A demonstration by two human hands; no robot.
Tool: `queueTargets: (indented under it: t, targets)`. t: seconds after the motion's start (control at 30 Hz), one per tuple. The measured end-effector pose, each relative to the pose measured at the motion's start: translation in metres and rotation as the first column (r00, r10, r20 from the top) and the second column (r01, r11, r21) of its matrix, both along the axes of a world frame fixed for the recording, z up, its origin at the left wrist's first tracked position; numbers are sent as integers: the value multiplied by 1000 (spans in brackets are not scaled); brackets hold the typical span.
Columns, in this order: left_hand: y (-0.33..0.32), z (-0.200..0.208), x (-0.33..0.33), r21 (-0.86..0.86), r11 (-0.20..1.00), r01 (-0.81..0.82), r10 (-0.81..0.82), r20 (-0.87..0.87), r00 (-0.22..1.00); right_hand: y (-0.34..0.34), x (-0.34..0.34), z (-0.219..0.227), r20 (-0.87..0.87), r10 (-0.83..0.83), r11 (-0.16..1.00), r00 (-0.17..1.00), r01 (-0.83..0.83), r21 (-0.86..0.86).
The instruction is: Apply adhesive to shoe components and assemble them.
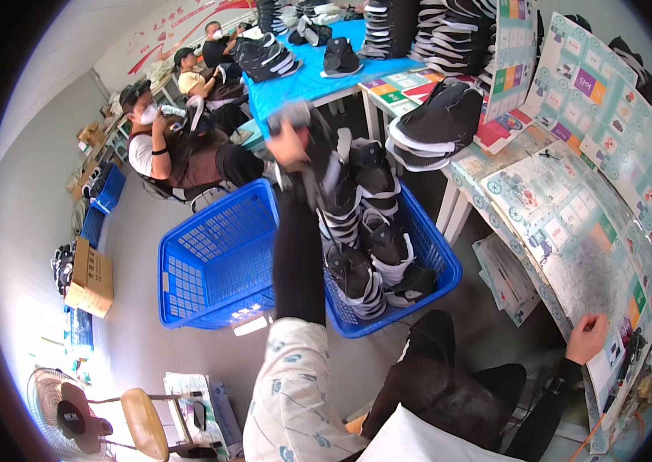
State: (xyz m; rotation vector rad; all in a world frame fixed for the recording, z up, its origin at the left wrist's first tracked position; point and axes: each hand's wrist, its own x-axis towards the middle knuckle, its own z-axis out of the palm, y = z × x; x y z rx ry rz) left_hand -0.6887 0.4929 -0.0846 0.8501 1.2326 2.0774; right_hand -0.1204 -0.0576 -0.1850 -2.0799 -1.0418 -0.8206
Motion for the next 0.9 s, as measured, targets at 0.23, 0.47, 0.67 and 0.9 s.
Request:
queueTargets:
  t: [0.23, 0.47, 0.67, 0.9]
  targets:
    - [88, 225, -36, 147, 893, 425, -447, 178, 877, 2, -6, 9, 73, 9, 999, 997, -6, -43]
    - [61, 148, 44, -53, 808, 587, -577, -271, 770, 4, -8, 10, 105, 43, 998, 994, -39, -42]
    - [26, 34, 173, -292, 859, 420, -496, -677, 543, 6, -11, 16, 105, 73, 997, 992, -71, -24]
    - [0, 43, 263, 10, 900, 435, -143, -938, 317, 7, -16, 23, 143, 83, 997, 986, -81, -20]
